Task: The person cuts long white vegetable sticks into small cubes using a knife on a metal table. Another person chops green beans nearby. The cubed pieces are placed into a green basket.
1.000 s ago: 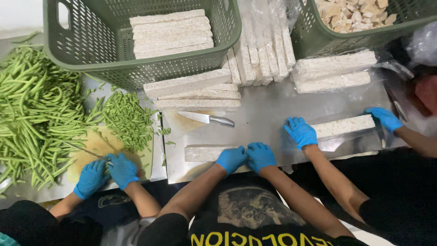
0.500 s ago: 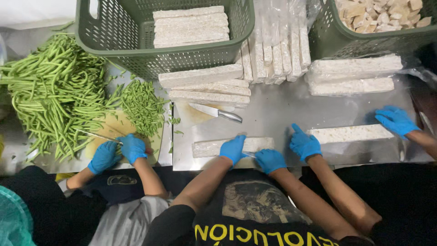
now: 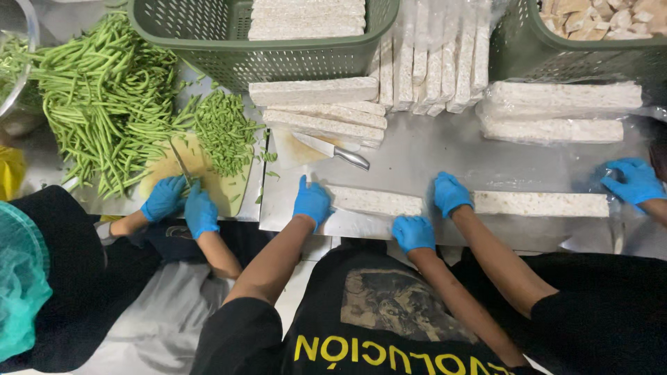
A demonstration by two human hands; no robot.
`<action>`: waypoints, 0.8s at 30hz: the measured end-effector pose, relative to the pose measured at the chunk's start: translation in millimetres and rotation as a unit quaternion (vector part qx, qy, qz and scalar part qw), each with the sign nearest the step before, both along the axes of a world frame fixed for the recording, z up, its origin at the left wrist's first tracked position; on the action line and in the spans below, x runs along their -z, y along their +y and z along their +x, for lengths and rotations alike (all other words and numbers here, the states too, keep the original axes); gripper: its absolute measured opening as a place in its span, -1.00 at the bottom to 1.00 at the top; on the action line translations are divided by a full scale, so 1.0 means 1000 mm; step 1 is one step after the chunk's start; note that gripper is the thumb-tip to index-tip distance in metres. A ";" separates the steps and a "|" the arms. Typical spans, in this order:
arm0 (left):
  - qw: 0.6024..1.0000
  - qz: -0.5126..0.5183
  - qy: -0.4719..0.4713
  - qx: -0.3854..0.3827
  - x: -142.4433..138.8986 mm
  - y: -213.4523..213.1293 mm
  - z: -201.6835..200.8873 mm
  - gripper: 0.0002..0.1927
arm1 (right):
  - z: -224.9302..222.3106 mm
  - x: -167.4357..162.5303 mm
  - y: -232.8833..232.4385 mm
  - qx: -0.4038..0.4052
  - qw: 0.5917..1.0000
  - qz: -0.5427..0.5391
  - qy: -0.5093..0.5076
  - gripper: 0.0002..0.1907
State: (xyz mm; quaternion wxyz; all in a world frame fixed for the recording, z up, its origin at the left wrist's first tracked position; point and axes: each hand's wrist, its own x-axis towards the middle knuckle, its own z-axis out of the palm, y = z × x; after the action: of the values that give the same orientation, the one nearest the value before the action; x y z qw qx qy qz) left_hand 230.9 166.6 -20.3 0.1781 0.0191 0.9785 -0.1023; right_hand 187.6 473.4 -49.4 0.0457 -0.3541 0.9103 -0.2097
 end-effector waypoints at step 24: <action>0.996 -0.066 0.024 -0.062 -0.013 -0.049 -0.003 -0.81 | -0.026 0.003 0.003 -0.008 0.989 -0.144 -0.012 -0.84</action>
State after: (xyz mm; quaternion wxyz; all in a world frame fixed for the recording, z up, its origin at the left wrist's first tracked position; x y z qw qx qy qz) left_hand 227.8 117.7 -6.8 0.1614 -0.0563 0.9729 -0.1556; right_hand 161.4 476.1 -52.4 0.0069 -0.3621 0.8670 -0.3423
